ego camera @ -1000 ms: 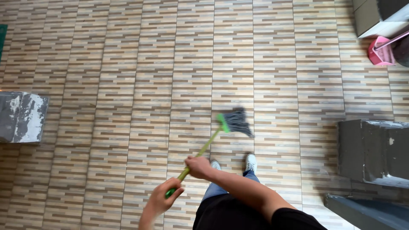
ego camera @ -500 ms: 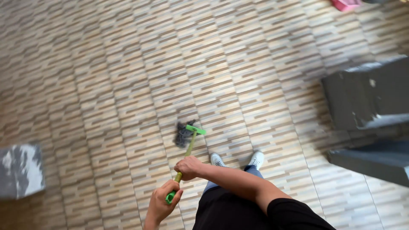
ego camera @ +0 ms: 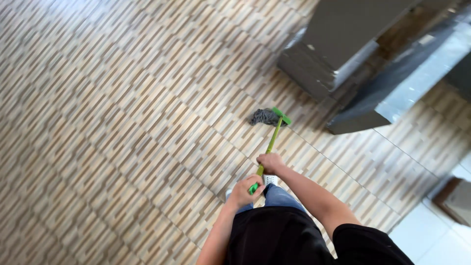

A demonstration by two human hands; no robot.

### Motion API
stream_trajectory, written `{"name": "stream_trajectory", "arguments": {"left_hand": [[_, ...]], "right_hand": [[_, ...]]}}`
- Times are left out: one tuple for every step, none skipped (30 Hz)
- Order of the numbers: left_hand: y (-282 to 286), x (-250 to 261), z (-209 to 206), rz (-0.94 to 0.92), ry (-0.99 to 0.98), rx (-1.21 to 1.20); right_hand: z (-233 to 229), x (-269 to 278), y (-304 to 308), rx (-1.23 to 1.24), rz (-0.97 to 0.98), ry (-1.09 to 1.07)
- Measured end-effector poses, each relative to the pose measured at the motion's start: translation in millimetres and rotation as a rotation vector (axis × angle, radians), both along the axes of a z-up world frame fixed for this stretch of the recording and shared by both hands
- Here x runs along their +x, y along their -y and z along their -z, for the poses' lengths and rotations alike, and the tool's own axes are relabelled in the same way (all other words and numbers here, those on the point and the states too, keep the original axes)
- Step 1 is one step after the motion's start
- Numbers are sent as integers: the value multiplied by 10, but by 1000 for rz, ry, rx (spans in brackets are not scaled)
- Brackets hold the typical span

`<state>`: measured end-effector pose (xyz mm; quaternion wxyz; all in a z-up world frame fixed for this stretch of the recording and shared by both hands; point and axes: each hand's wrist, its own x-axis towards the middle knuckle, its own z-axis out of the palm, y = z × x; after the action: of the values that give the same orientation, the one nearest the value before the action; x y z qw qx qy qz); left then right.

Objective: The person mops a tiled floor using a green-handled mop. They move systematically across the area, covering different sections of the floor in a hallway or entryway.

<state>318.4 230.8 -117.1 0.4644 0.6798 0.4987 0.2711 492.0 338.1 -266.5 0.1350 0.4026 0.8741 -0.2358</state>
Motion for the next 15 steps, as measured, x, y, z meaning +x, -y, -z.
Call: {"name": "stream_trajectory", "arguments": {"left_hand": [[-111, 108, -57, 37, 6, 3], [-254, 198, -110, 103, 21, -24], [-392, 287, -162, 169, 34, -52], [-457, 334, -70, 210, 34, -46], [-528, 372, 30, 258, 36, -13], [-582, 359, 124, 309, 36, 15], [-641, 316, 139, 354, 35, 17], [-633, 250, 149, 351, 14, 9], [-623, 178, 159, 348, -6, 3], [-634, 60, 98, 394, -18, 4], [-638, -62, 29, 383, -28, -8], [-621, -132, -30, 370, -31, -15], [-643, -308, -21, 414, -36, -6], [-661, -476, -16, 425, -70, -58], [-695, -640, -7, 435, -106, -108]], "right_hand": [[33, 173, -27, 3, 37, 6], [65, 325, -96, -29, 119, -12], [98, 472, -159, -60, 201, -33], [124, 542, -173, -52, 242, -32], [157, 602, -190, -63, 278, -64], [195, 606, -177, -76, 318, -100], [343, 566, -196, -71, 362, -103], [494, 499, -139, -24, 371, -123], [645, 425, -81, 24, 380, -142], [449, 248, -96, 29, 426, -153], [244, 75, -108, -86, 427, -76], [28, -26, -114, -197, 425, 4], [-191, -187, -133, -190, 468, -5], [-416, -332, -135, -313, 513, 10], [-637, -471, -150, -437, 555, 21]]}}
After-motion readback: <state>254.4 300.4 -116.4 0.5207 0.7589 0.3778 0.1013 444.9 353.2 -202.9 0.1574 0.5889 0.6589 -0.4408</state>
